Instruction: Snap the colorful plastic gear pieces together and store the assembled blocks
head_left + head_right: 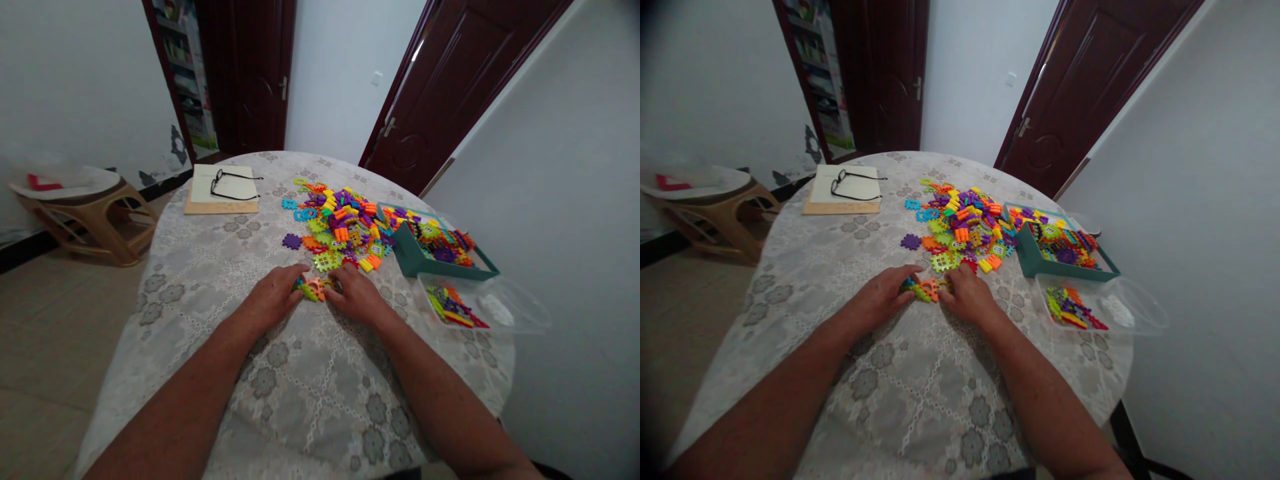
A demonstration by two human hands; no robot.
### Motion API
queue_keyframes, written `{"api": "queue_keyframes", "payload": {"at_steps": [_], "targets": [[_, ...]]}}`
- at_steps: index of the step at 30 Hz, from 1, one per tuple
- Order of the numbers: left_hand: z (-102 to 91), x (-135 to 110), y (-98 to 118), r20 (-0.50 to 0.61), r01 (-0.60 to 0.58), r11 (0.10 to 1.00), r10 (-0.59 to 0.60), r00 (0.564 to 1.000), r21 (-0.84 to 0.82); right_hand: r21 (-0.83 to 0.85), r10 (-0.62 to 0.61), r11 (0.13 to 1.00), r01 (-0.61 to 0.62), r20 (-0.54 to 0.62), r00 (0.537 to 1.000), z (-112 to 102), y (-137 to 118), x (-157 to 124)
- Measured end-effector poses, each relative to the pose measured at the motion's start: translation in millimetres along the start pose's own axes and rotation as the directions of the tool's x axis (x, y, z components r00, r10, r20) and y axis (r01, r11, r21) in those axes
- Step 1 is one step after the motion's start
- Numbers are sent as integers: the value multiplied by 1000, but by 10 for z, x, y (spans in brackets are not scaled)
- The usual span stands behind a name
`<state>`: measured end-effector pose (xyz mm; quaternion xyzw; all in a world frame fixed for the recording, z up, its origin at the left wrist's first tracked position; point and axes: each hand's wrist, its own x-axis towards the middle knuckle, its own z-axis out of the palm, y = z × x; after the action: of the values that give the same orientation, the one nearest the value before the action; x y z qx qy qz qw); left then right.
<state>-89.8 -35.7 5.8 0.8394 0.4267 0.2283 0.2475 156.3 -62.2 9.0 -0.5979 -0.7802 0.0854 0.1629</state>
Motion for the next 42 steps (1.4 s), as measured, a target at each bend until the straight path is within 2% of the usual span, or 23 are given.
{"api": "queue_keyframes", "payload": {"at_steps": [4,8,13,16,20,26,28,30,32,33,35,37,42], "targets": [[42,6,-24,-4,-16,1000,16,1000,5,44,-6,999,5,36,999,28,-40,8],[70,17,-51,-3,-75,997,75,997,13,186,-26,982,26,0,1000,62,-83,26],[49,15,-42,11,-35,999,35,999,-1,309,-69,947,85,-63,996,113,-87,30],[35,8,-23,19,-3,999,3,1000,-33,421,-47,905,64,-50,998,153,-51,40],[40,-6,-17,27,-8,997,10,1000,-78,590,-41,807,29,6,999,197,-15,46],[10,-23,-34,51,-66,991,72,996,-115,648,-118,759,71,30,993,174,-103,28],[-10,-27,-27,68,-105,989,112,991,-100,627,-153,766,138,-31,988,181,-119,39],[-24,-28,-11,73,-126,989,132,989,-78,544,-161,810,217,-149,976,209,-97,71],[-27,-25,12,68,-144,988,148,987,-63,381,-166,889,255,-252,954,245,-43,119],[-26,-21,22,69,-141,989,144,987,-54,280,-169,928,245,-268,948,259,-12,144],[-18,-12,36,75,-102,994,104,992,-26,93,-171,977,195,-218,961,265,34,185],[-10,-4,37,75,-46,999,46,996,4,-34,-154,988,151,-128,980,239,41,197],[-16,-3,17,7,61,997,-61,998,37,-113,-141,984,141,2,990,107,-56,105]]}}
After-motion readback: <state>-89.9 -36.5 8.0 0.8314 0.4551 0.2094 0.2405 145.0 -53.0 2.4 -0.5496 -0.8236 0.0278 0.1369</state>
